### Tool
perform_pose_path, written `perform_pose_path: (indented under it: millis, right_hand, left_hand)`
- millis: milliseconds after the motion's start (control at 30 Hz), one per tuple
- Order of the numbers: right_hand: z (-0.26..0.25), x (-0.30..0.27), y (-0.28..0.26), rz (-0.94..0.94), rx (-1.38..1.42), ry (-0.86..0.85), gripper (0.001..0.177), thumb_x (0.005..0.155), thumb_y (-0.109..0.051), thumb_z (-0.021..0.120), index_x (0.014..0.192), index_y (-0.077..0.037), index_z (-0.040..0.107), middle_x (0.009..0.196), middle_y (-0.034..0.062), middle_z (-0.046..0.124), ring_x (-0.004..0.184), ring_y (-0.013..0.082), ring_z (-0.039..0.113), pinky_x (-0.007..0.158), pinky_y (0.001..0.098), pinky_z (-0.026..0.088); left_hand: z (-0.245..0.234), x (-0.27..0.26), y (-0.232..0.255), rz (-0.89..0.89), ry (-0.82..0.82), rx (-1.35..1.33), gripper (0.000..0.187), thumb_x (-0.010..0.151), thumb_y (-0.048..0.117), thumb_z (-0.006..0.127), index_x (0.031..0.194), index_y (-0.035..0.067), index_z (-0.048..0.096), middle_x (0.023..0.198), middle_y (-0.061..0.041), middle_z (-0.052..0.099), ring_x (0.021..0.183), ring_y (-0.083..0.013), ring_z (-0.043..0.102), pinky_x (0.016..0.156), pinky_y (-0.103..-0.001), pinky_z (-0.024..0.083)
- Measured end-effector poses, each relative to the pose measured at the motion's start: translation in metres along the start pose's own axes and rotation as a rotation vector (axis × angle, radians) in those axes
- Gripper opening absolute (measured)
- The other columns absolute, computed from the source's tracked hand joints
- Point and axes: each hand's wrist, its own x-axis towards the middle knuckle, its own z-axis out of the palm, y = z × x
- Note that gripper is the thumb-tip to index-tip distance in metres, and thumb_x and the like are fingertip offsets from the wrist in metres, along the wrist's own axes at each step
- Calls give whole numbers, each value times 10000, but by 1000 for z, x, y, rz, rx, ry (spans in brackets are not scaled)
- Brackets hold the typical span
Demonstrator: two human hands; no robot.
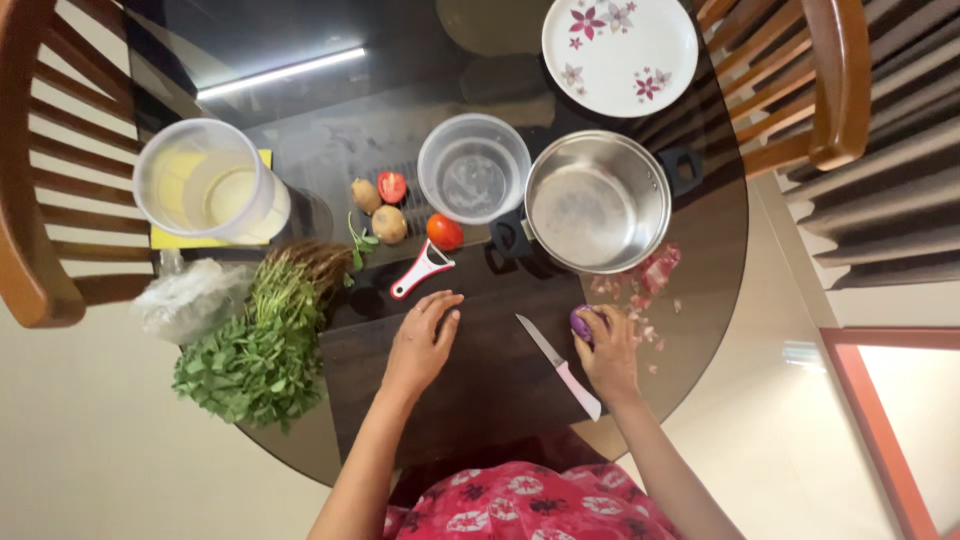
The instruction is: The person peels an onion by hand and with a knife, washes it in a container of water, and then chops the onion into small pieces on a wooden cutting board using a knife.
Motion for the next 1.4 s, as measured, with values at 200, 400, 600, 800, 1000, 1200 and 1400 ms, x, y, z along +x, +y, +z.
perform_pose_path:
  millis: [200,400,600,800,1000,1200,1400]
  right_hand:
    - [1,-8,-8,-205,-47,34,453,776,-321,825,1167,-142,682,1208,139,586,1161,364,539,1014,504,460]
    - [-25,-32,-21,-205,-76,71,335,878,-227,724,1202,-139,713,1289,121,611,1221,357,558,1016,489,450]
    - [-80,-101,10,429,180,-606,281,949,-307,639,1150,-139,740,959,78,740,797,286,731,750,378,580]
    - [-77,-108,39,63,123,-412,223,938,-232,613,1099,-150,744,1130,71,688,978,310,711,784,411,562]
    - [-41,-63,3,-11,24,-376,219,920,-269,666,1079,-124,706,1091,71,669,1061,301,638,878,446,528]
    - [-13,-71,-13,30,-267,-508,430,831,-264,717,1222,-136,590,1074,103,603,1011,336,618,861,473,520]
    - [-20,-84,-31,122,44,-300,497,805,-117,675,1291,-104,569,1096,152,588,962,369,638,802,480,529]
  left_hand:
    - [27,-30,6,162,-27,100,330,955,220,662,1263,104,689,1422,-175,586,1328,-390,535,1032,-459,477]
    - [27,-47,28,150,-14,86,306,956,225,652,1237,111,696,1350,-137,660,1250,-353,609,1018,-446,495]
    - [-1,-94,34,-132,-119,-92,250,978,230,629,1169,97,721,1116,-106,744,1030,-290,725,883,-375,563]
    - [13,-120,13,-337,-12,-70,233,948,237,636,1115,116,747,1095,-77,752,966,-271,754,824,-355,583]
    - [25,-92,20,-70,78,27,189,956,180,644,1087,85,742,1141,-97,715,1063,-321,687,884,-404,546]
    - [15,-71,20,-68,-18,37,185,956,196,638,1079,104,742,1135,-65,723,1052,-294,691,869,-398,552]
    - [12,-73,9,-33,-88,22,194,958,242,642,1048,107,748,1031,-101,750,962,-330,709,817,-424,562]
